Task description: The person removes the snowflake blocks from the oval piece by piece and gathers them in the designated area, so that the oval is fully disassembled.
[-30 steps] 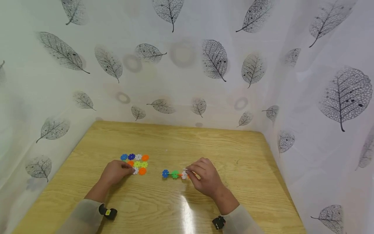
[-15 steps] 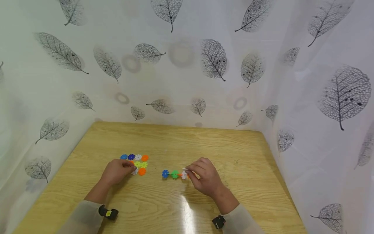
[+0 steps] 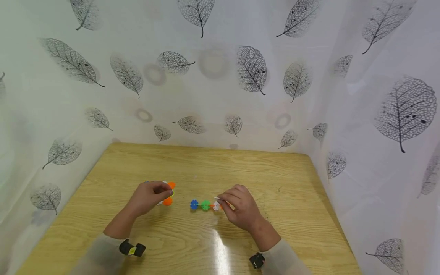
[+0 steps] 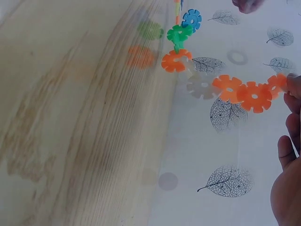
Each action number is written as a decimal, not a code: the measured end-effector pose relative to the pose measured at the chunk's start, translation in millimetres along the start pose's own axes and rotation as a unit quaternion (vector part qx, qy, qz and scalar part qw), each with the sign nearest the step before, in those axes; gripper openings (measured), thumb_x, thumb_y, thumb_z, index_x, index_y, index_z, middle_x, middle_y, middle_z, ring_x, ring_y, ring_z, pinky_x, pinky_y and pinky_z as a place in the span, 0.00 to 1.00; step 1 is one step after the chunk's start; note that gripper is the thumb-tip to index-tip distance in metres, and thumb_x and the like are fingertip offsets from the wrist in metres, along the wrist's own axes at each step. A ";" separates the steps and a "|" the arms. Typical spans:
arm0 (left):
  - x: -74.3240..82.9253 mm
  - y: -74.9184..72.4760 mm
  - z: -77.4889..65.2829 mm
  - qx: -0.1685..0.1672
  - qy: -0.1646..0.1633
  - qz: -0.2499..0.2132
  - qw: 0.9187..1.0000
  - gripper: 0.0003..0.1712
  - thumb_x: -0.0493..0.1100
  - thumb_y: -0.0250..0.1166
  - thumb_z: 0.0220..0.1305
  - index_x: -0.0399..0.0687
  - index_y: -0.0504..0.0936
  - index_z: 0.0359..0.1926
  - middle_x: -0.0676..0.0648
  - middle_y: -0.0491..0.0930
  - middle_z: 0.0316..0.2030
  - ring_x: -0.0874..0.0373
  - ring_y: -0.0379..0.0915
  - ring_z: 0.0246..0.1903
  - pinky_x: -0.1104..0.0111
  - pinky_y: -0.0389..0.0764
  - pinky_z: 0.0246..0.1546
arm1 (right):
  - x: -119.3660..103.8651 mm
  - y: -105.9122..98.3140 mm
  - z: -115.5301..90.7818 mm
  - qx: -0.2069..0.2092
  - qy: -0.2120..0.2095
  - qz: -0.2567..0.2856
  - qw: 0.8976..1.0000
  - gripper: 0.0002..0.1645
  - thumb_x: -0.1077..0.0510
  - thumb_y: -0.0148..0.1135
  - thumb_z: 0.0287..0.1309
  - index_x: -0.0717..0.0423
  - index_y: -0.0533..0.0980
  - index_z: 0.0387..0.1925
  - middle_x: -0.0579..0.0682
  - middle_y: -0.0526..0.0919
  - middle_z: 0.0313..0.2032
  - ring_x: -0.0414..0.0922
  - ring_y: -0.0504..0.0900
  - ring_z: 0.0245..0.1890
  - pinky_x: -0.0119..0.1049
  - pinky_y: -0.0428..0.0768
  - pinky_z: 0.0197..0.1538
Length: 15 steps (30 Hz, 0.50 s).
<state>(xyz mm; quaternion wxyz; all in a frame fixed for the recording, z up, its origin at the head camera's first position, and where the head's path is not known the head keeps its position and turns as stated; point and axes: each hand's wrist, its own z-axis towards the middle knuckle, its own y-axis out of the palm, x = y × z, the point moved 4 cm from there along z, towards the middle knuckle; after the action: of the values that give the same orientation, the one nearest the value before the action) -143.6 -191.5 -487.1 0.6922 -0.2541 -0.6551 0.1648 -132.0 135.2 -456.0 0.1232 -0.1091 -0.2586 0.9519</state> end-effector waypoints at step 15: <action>49.3 33.6 7.5 -0.024 0.161 -0.035 0.986 0.03 0.51 0.70 0.71 0.62 0.89 0.40 0.63 0.85 0.34 0.63 0.80 0.32 0.66 0.82 0.32 | -3.6 4.7 3.3 0.008 -0.021 0.014 1.000 0.07 0.63 0.70 0.64 0.62 0.87 0.41 0.50 0.88 0.38 0.45 0.82 0.32 0.36 0.76 0.36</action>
<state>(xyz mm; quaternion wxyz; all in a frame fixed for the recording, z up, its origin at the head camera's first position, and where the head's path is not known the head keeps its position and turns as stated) -143.2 -135.3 -465.5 0.7875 -0.2711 -0.5475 0.0814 -130.4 128.7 -455.2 0.1055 -0.0914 -0.2524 0.9575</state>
